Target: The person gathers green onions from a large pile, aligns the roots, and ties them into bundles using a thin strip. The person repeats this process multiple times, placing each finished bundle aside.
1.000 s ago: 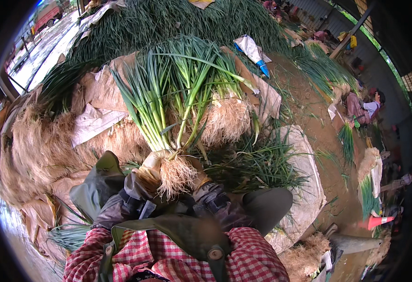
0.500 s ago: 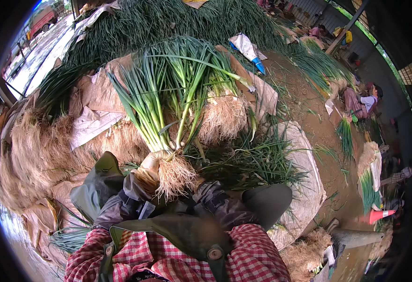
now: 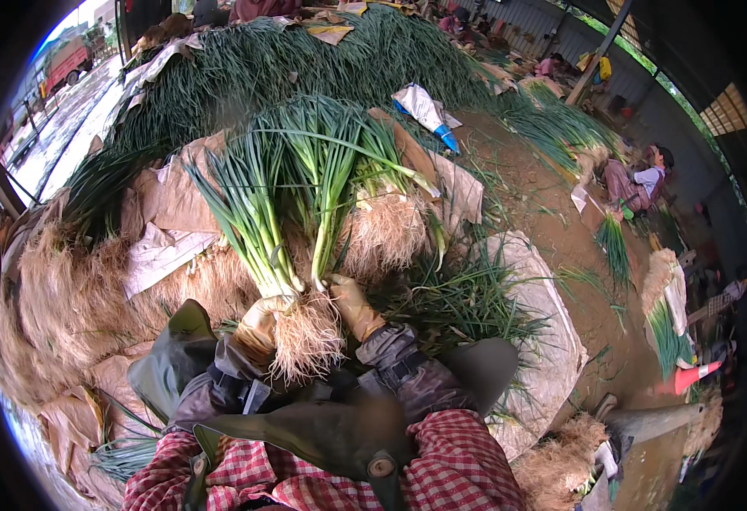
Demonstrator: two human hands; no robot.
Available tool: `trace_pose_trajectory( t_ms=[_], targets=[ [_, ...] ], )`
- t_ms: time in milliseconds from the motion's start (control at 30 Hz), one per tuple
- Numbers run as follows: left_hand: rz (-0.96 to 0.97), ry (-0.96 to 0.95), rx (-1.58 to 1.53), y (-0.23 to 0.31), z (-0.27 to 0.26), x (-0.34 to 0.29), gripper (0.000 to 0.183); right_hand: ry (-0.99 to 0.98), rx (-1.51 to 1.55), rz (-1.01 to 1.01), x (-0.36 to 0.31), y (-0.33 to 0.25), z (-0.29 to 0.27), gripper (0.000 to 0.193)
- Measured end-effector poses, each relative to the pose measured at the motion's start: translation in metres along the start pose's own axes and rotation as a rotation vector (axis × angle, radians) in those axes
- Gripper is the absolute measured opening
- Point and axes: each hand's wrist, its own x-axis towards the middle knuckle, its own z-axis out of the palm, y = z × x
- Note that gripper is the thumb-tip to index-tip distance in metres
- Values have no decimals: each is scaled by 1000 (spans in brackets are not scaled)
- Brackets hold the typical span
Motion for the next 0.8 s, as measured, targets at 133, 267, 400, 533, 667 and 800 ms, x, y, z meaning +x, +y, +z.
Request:
trace_pose_trajectory(
  t_ms=[133,267,400,533,667,800],
  targets=[
    [5,90,33,-1,13,-14,31,18,129,55,9,-1,2,18],
    [-63,37,-19,15,19,-31,34,380,-198,12,21,-33,2,15],
    [43,-75,-5,29,6,-35,30,400,-253,-31,9,-51,14,18],
    [-91,211,-139,8,-8,-20,23,70,-926,-370,-7,-35,36,25],
    [-53,291,-13,0,-7,-17,23,49,-807,-367,8,-28,44,24],
    [20,231,-42,4,-2,-17,23,155,-86,-105,25,-39,43,17]
  ],
)
